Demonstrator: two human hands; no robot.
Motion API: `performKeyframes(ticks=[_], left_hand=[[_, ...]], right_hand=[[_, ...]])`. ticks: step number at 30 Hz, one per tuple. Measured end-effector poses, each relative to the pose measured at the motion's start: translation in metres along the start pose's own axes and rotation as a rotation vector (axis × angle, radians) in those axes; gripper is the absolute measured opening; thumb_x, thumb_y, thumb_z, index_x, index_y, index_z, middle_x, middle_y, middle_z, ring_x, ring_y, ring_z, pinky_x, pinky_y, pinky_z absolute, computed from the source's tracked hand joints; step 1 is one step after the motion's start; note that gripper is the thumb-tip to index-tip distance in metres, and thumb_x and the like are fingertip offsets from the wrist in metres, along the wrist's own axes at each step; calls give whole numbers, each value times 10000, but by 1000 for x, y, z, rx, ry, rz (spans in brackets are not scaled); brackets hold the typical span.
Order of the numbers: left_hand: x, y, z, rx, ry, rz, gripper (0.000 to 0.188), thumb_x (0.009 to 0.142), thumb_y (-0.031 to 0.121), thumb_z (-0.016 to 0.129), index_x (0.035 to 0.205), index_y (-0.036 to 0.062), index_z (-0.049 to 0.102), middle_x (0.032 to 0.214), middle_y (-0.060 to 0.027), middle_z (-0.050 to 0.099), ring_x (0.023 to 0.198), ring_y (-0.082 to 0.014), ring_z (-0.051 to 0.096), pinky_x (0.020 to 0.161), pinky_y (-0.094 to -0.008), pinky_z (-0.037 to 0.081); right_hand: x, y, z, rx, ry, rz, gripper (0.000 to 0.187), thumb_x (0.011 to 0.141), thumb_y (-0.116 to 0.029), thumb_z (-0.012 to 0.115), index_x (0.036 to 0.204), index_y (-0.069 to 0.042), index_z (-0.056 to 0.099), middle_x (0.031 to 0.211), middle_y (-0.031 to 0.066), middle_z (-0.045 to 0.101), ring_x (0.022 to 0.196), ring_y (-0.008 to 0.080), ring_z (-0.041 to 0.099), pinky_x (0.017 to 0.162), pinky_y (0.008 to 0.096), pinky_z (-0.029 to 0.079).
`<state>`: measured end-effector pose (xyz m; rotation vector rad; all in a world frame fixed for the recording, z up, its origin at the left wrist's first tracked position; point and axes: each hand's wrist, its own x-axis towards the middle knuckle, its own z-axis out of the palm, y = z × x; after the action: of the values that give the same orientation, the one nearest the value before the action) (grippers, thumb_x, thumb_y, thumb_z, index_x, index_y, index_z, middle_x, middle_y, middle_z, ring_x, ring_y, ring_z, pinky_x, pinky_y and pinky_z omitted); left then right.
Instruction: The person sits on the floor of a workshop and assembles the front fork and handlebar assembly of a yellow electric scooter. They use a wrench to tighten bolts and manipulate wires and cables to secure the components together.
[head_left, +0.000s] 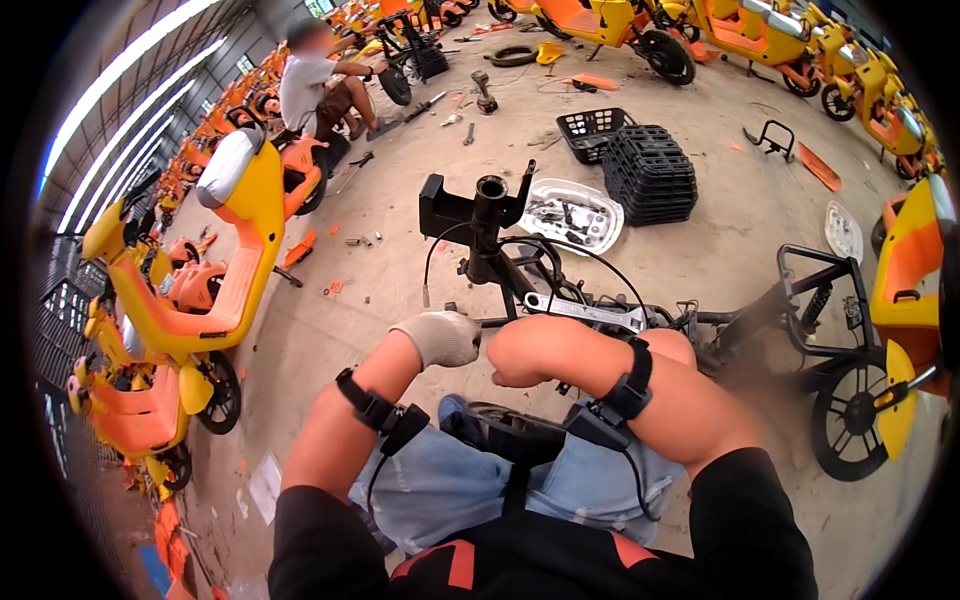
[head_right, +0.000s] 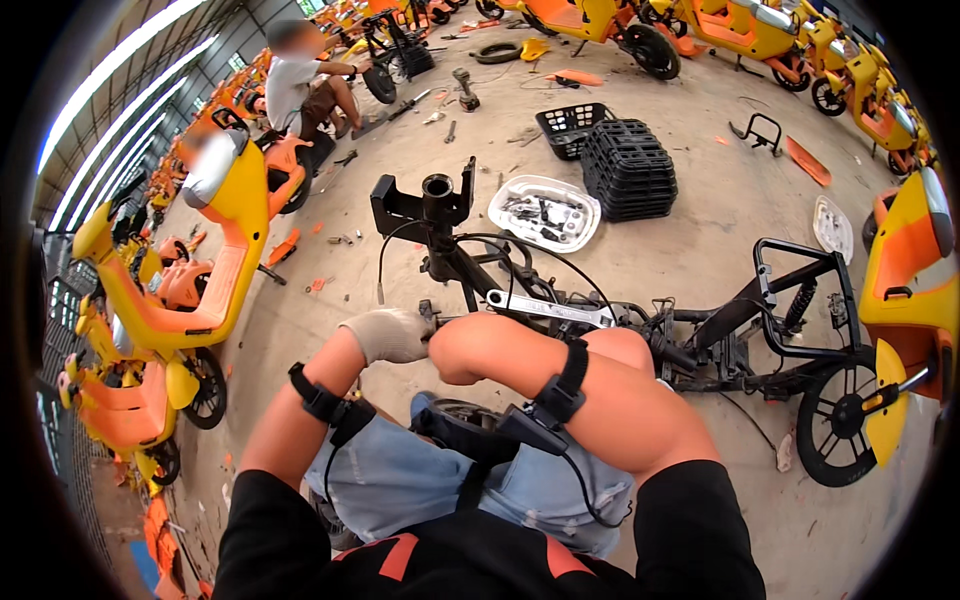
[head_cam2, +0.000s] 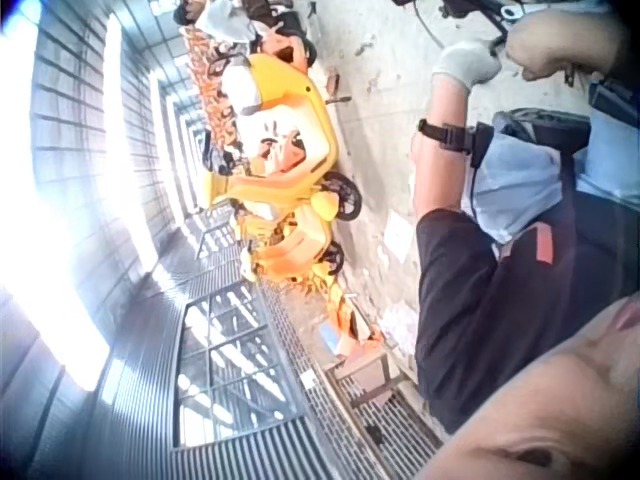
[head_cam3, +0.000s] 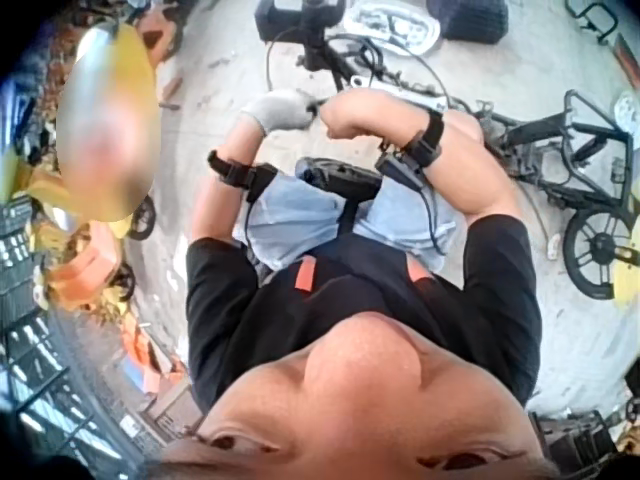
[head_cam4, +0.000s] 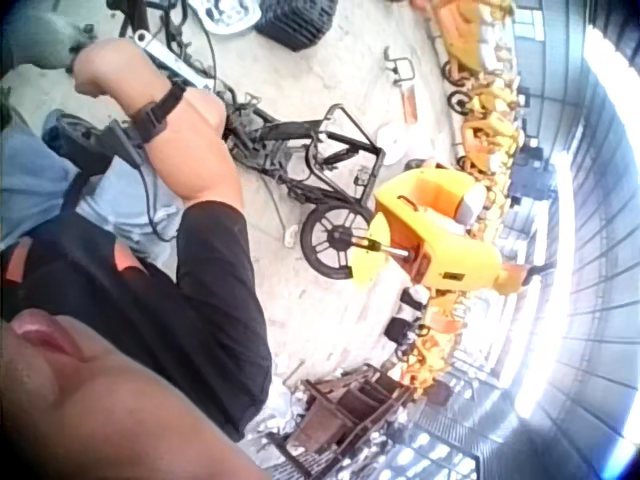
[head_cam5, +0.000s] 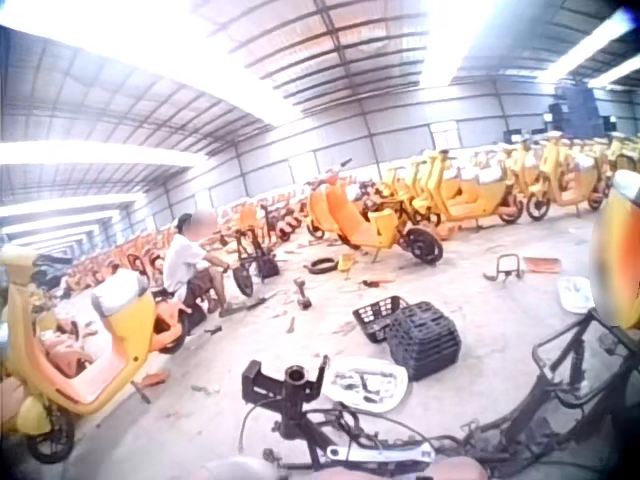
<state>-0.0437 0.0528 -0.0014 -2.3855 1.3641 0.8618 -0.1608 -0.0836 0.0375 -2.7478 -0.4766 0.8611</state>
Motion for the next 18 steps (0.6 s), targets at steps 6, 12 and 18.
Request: performKeyframes(ticks=[6,12,18], left_hand=[[65,-9,34,213,-110,39,359,888,378,588,1084,119,738,1176,-159,692,1126,-325,647,912,-417,529],[145,-32,114,20,-72,-95,380,877,329,587,1133,73,705,1222,-181,669,1152,-327,635,954,-413,518],[189,-85,160,10,98,-232,336,857,255,593,1129,72,667,1244,-201,639,1152,-340,626,975,-436,504]], right_hand=[[-13,-8,6,27,117,-141,246,801,-169,592,918,-34,761,965,160,732,900,335,705,757,459,558],[-31,0,19,-19,179,-234,157,783,-165,635,822,-77,759,858,131,732,817,312,714,660,427,565],[-83,12,38,127,171,-255,158,803,-156,624,783,-47,736,769,133,712,740,332,705,587,448,555]])
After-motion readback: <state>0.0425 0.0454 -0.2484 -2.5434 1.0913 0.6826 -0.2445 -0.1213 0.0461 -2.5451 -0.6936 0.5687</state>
